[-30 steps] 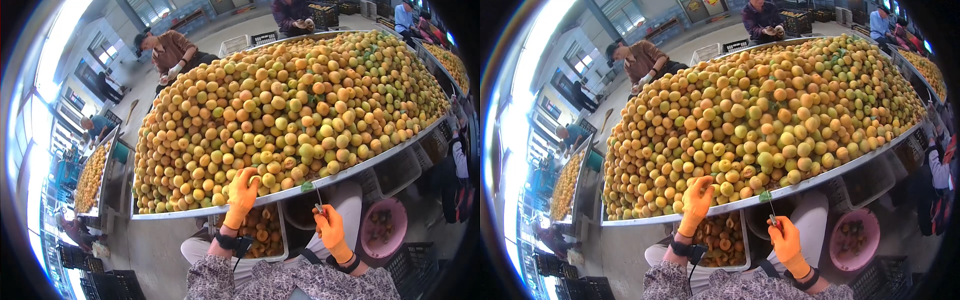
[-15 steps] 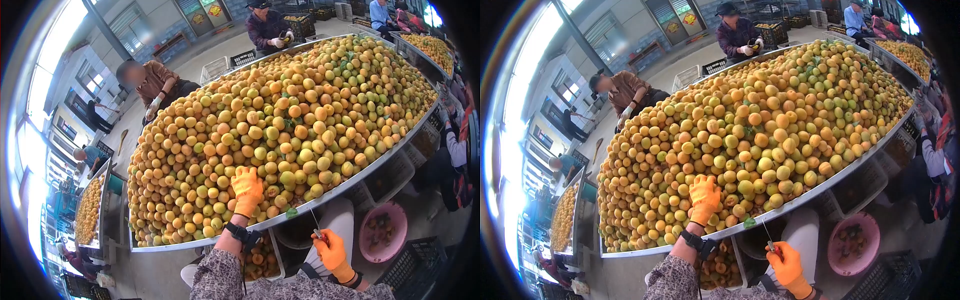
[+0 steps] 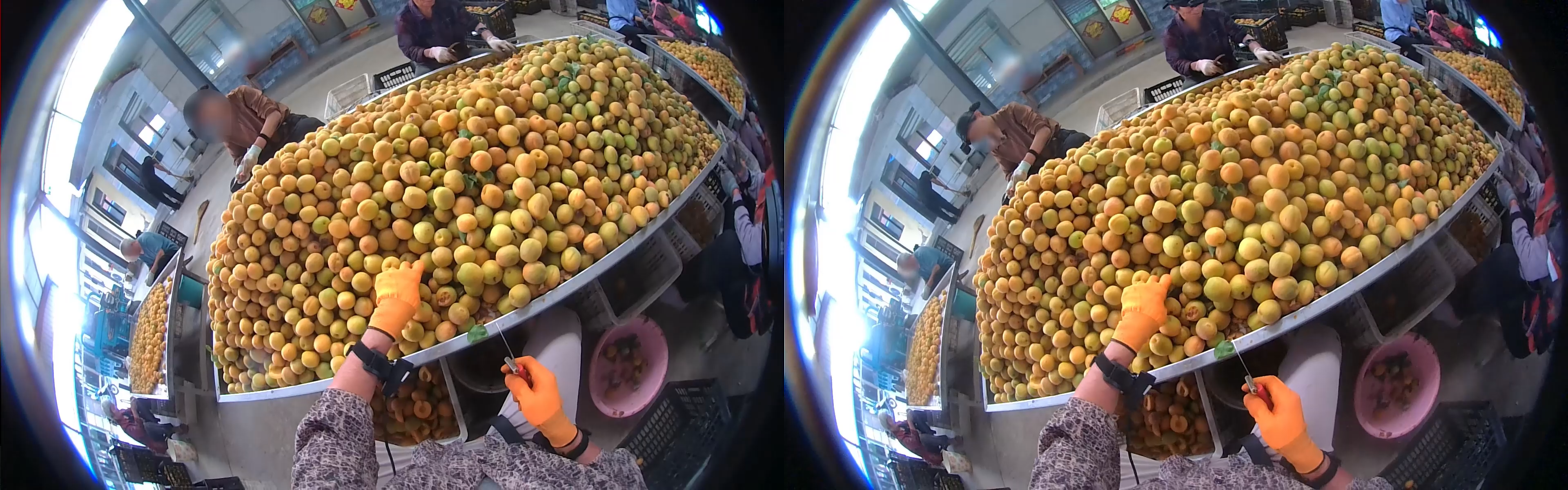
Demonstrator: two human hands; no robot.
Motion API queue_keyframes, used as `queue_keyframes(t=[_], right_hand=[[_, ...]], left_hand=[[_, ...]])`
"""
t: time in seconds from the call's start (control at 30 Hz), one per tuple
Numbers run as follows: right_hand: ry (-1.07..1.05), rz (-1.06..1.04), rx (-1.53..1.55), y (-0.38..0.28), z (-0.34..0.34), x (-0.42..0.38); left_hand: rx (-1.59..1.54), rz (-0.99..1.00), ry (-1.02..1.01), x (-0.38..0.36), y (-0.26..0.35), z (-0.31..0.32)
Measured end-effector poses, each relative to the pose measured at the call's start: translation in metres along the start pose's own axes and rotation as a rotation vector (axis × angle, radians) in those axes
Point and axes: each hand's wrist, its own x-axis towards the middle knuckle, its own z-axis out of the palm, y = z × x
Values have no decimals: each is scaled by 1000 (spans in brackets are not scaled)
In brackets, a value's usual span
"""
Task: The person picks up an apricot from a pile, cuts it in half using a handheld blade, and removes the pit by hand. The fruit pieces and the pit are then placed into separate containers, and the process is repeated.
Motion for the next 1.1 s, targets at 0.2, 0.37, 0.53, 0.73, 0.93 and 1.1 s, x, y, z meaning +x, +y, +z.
queue_keyframes(t=[0.2, 0.37, 0.53, 0.73, 0.93, 1.1], right_hand=[[-42, 40, 61, -8, 4, 0], [-298, -48, 214, -31, 24, 5], [-475, -1, 190, -51, 62, 0], [-541, -20, 104, -52, 96, -17], [-597, 1, 32, -49, 105, -29], [-553, -119, 37, -53, 112, -38]], left_hand=[[-1078, -20, 378, -29, -35, 15], [-2292, 181, 163, -103, -15, -32], [-2811, 186, 66, -167, 7, -35], [-2885, -5, 164, -213, 14, -18], [-2910, 70, 110, -236, 16, -17], [-2915, 104, 187, -251, 22, -22]])
